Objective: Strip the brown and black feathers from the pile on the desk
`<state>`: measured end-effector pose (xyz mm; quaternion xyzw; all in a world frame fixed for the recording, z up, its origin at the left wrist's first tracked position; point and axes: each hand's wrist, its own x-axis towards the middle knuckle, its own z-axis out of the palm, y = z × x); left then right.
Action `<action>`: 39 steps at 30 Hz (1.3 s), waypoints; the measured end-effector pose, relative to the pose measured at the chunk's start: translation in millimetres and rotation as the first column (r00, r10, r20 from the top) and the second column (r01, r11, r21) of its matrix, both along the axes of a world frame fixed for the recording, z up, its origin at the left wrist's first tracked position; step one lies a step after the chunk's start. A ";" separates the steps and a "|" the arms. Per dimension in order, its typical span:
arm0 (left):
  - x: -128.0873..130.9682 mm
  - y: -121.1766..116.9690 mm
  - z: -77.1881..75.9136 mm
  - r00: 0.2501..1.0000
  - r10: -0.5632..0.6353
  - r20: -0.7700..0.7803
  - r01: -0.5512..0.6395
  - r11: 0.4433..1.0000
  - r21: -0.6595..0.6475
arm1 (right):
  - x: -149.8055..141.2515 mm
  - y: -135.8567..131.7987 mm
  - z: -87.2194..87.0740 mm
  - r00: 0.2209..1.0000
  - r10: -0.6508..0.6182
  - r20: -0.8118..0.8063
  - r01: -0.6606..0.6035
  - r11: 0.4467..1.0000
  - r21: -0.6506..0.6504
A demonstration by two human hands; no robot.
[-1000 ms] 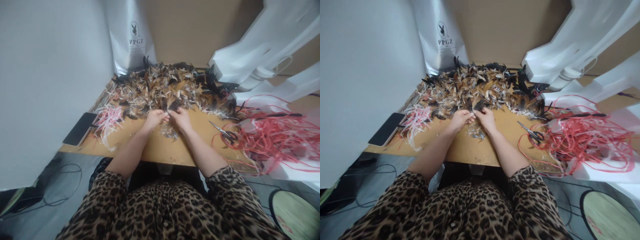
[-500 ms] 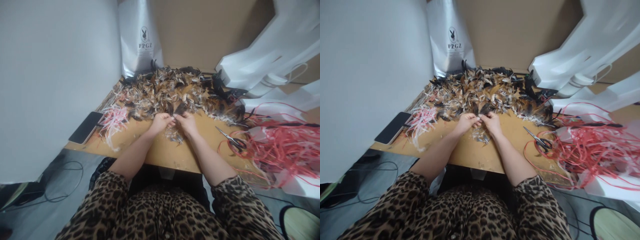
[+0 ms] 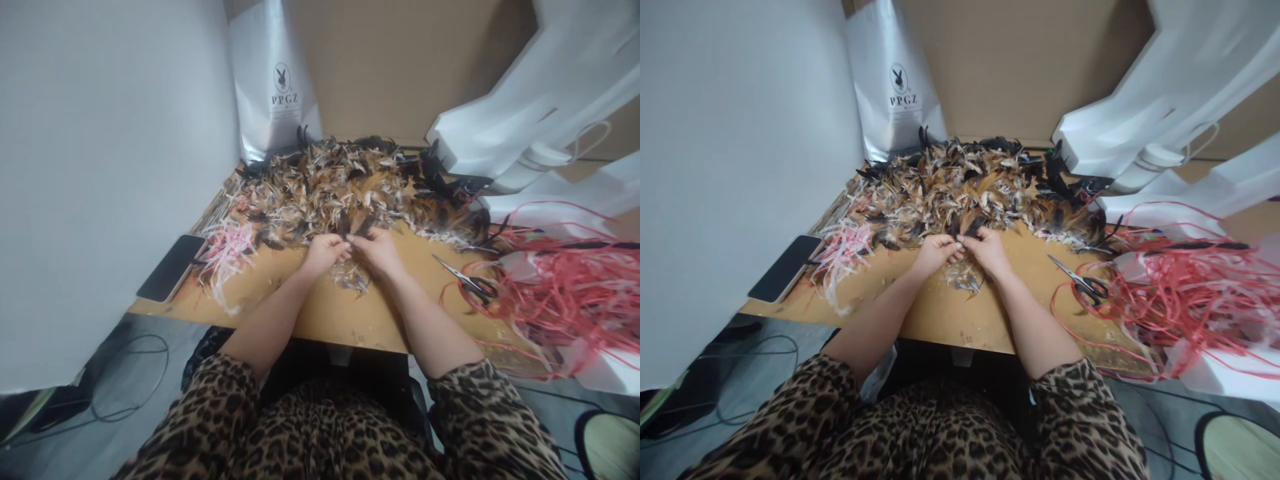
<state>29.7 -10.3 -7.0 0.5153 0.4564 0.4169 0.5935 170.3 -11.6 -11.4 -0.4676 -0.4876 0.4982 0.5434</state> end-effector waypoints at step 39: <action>-27.5 13.3 9.1 0.920 0.272 0.284 -0.268 0.962 -0.052 | -3.6 9.9 -8.3 0.288 -0.170 0.942 -0.084 0.976 0.202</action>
